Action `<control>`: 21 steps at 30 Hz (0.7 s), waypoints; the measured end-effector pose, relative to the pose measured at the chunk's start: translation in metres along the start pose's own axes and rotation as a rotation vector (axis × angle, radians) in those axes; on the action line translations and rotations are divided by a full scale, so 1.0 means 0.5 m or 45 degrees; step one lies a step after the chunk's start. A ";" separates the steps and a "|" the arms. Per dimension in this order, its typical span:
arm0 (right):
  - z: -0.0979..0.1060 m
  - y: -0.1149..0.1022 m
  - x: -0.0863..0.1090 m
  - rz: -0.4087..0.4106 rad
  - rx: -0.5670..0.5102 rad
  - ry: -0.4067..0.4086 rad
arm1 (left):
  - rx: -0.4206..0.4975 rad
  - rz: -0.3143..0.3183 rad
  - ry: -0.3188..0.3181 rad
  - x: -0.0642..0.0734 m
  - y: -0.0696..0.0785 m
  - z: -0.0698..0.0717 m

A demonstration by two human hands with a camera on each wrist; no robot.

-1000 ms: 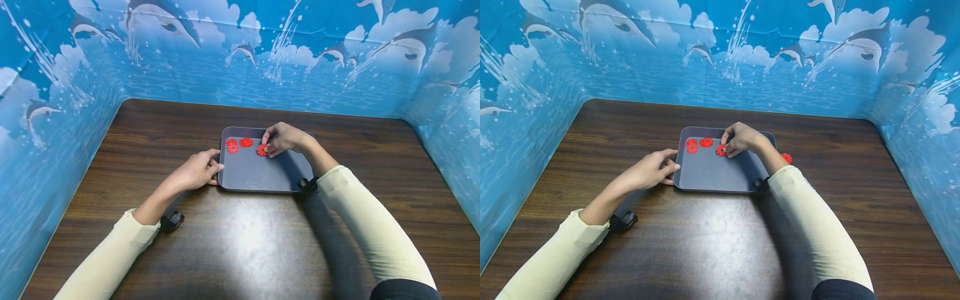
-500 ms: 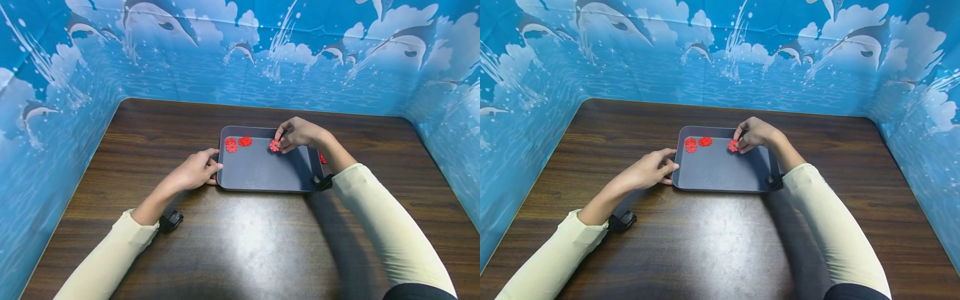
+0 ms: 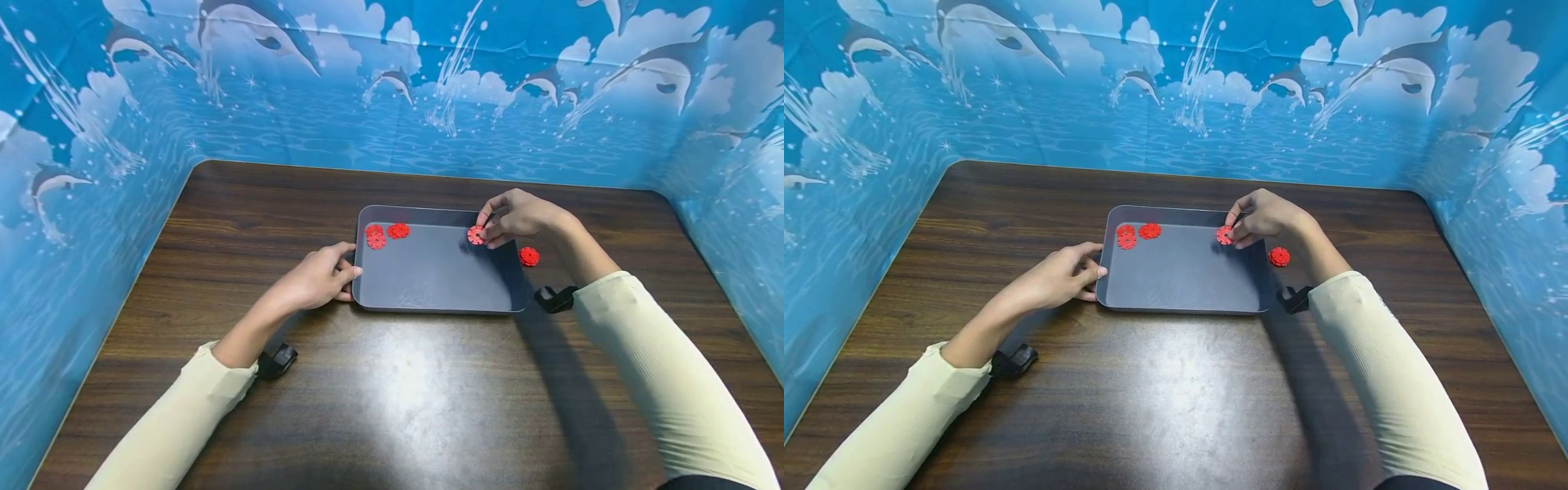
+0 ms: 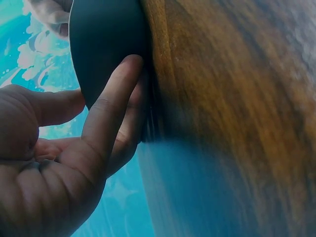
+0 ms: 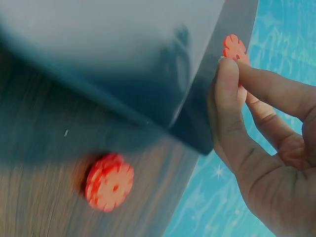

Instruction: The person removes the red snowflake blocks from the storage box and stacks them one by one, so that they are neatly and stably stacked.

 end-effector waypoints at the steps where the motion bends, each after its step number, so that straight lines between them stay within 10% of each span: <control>1: 0.005 0.004 0.003 0.000 -0.006 -0.001 | -0.004 -0.001 0.000 0.000 0.001 0.000; 21: 0.108 0.141 0.051 -0.080 -0.009 0.070 | -0.007 -0.017 0.000 -0.001 0.004 0.000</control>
Point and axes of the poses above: each hand's wrist, its own x-axis away from the middle knuckle, its own z-axis out of the back of the hand, y = z × x, the point moved 10 cm from there along -x, towards the middle knuckle, and after that the axes turned 3 degrees about -z, right-handed, at the moved point
